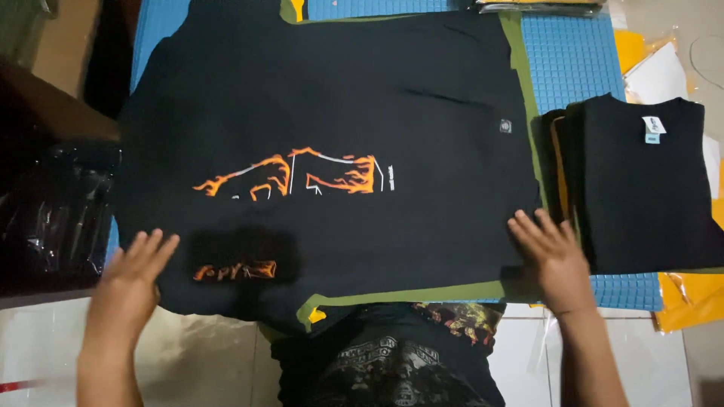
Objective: Folding t-shirts and stacking them on a mat.
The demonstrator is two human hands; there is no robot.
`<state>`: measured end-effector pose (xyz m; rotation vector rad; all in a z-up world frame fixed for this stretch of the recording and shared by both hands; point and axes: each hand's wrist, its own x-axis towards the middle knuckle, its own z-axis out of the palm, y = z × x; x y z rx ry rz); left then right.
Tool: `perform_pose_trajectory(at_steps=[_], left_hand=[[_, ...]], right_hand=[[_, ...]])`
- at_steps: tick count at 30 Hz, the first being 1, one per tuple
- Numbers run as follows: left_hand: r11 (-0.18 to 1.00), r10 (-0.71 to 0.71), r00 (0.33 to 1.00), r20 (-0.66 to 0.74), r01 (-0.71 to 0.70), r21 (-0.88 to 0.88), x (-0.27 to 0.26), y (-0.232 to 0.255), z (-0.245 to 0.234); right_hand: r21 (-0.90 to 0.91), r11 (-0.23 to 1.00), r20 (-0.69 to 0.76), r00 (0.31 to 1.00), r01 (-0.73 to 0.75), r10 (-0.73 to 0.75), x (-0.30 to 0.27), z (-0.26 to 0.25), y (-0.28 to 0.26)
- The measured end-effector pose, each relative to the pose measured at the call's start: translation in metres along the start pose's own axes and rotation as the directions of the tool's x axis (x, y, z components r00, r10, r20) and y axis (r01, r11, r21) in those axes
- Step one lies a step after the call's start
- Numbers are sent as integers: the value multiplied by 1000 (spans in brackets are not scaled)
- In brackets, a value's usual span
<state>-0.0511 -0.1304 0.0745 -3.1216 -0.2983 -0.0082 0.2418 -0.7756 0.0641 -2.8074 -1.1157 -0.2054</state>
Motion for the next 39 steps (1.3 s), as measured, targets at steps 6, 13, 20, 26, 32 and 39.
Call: perform_pose_trajectory(at_steps=[6,13,20,26,32,39], left_hand=[[919,-185,945,270,264,-294,16,25,-27],[949,-146,943,300,219,-228,156,102,-103],[940,221,918,-330,-291,-179,360,146,18],[959,192,889,-415,-259,-111,379,153,31],[964,218,925,-312,-254,-77,385,141,23],[963,267,932,-246,-270,24,390,130,11]], right_hand=[[238,950,384,918,-200,97,14,-39,-16],[349,935,-82,991,-67,102,144,-96,-14],[-60,998,-102,995,5,-11,326,64,78],[-148,983,-58,993,-110,103,344,119,133],[-239,969,-254,967,-60,-3,338,146,177],[57,993,-120,986,-108,114,329,110,159]])
